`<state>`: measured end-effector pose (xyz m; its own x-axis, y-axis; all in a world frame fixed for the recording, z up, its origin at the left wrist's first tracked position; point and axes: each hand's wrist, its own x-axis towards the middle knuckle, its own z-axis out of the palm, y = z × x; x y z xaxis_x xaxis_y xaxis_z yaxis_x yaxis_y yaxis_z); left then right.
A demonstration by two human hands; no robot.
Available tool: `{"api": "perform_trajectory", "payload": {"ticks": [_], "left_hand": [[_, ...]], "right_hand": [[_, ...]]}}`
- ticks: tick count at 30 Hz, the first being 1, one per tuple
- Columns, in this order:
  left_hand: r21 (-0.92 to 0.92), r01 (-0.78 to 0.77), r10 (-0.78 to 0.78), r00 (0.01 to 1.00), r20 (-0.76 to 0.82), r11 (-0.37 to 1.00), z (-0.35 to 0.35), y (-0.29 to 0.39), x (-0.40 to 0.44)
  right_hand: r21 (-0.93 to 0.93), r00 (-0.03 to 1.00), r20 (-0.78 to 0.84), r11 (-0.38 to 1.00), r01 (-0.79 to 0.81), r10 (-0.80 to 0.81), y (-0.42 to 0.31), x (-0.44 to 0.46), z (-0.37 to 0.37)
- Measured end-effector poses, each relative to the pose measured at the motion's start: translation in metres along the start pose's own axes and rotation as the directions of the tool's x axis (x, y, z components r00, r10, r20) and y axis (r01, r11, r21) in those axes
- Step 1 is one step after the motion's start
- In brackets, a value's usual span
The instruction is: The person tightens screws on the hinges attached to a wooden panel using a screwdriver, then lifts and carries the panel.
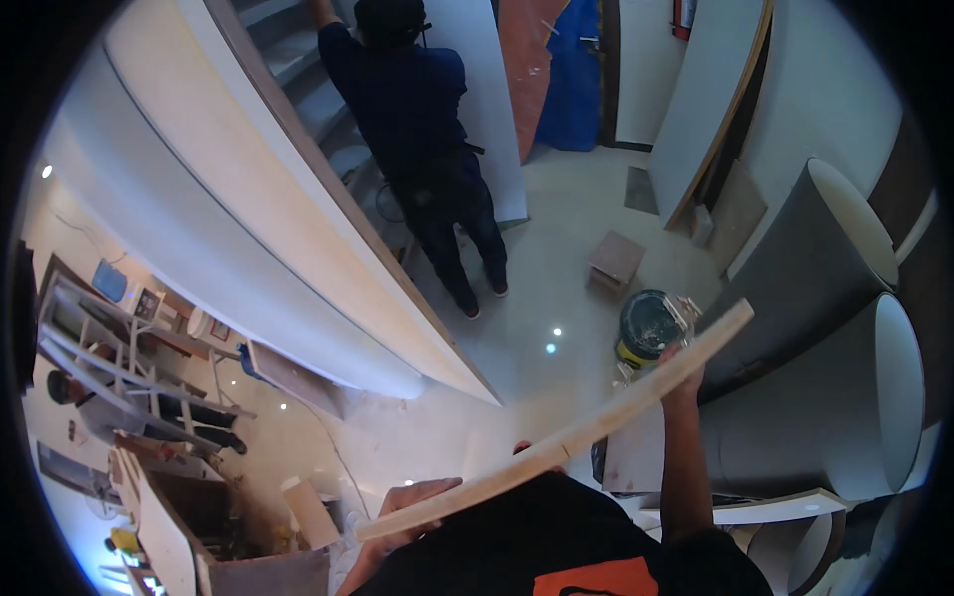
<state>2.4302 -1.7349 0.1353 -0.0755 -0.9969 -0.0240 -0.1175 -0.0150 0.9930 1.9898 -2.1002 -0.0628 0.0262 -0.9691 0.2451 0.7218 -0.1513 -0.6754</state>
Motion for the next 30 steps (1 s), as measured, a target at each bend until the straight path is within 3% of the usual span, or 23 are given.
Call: {"api": "perform_trajectory", "payload": {"ticks": [1, 2, 5, 6, 9, 17, 19, 21, 23, 25, 26, 27, 30], "left_hand": [[-0.001, 0.019, -0.019, 1.000, 0.002, 1.000, -0.003, -0.010, 0.005], [0.011, -0.012, 0.012, 1.000, -0.003, 1.000, -0.009, -0.013, 0.018], [-0.160, -0.018, 0.023, 0.999, 0.029, 0.987, -0.019, -0.034, 0.048], [-0.267, 0.004, 0.004, 1.000, 0.031, 0.964, -0.020, -0.020, 0.061], [-0.160, 0.065, -0.058, 0.997, 0.045, 0.985, -0.033, -0.036, 0.079], [-0.201, 0.045, -0.051, 0.998, -0.026, 0.979, -0.029, -0.055, 0.145], [-0.238, -0.029, 0.020, 0.999, -0.041, 0.971, -0.025, -0.072, 0.170], [-0.229, -0.013, -0.005, 0.997, -0.077, 0.973, -0.020, -0.086, 0.198], [-0.207, 0.006, -0.027, 0.995, -0.099, 0.978, -0.015, -0.077, 0.229], [-0.175, 0.028, -0.045, 0.994, -0.097, 0.984, -0.015, -0.061, 0.266], [-0.312, 0.233, -0.261, 0.964, -0.051, 0.921, -0.014, -0.072, 0.282], [-0.232, 0.155, -0.178, 0.981, -0.082, 0.960, -0.010, -0.074, 0.294], [-0.131, 0.152, -0.169, 0.977, -0.133, 0.980, -0.007, -0.060, 0.345]], "right_hand": [[0.026, 0.995, -0.083, 0.999, -0.047, 0.049, -0.002, 0.014, 0.020], [-0.030, 0.945, -0.326, 0.999, -0.046, 0.034, -0.009, 0.029, 0.081], [-0.092, 0.841, -0.540, 0.994, -0.053, -0.006, -0.011, 0.077, 0.095], [-0.104, 0.849, -0.528, 0.993, -0.054, -0.009, -0.010, 0.091, 0.098], [-0.140, 0.837, -0.546, 0.988, -0.060, -0.026, -0.003, 0.125, 0.118], [-0.222, 0.874, -0.485, 0.969, -0.109, -0.012, 0.023, 0.207, 0.152], [-0.260, 0.926, -0.378, 0.960, -0.101, -0.005, 0.035, 0.230, 0.152], [-0.296, 0.957, -0.289, 0.948, -0.114, 0.025, 0.066, 0.270, 0.116], [-0.280, 0.996, -0.029, 0.956, -0.091, 0.087, 0.091, 0.315, 0.052], [-0.186, 0.913, 0.389, 0.981, -0.055, 0.125, 0.105, 0.354, 0.022], [-0.098, 0.988, -0.108, 0.987, -0.124, 0.113, 0.121, 0.358, 0.025], [-0.122, 0.981, -0.124, 0.979, -0.164, 0.149, 0.122, 0.367, 0.024], [-0.163, 0.966, -0.113, 0.955, -0.248, 0.231, 0.142, 0.423, 0.021]]}}
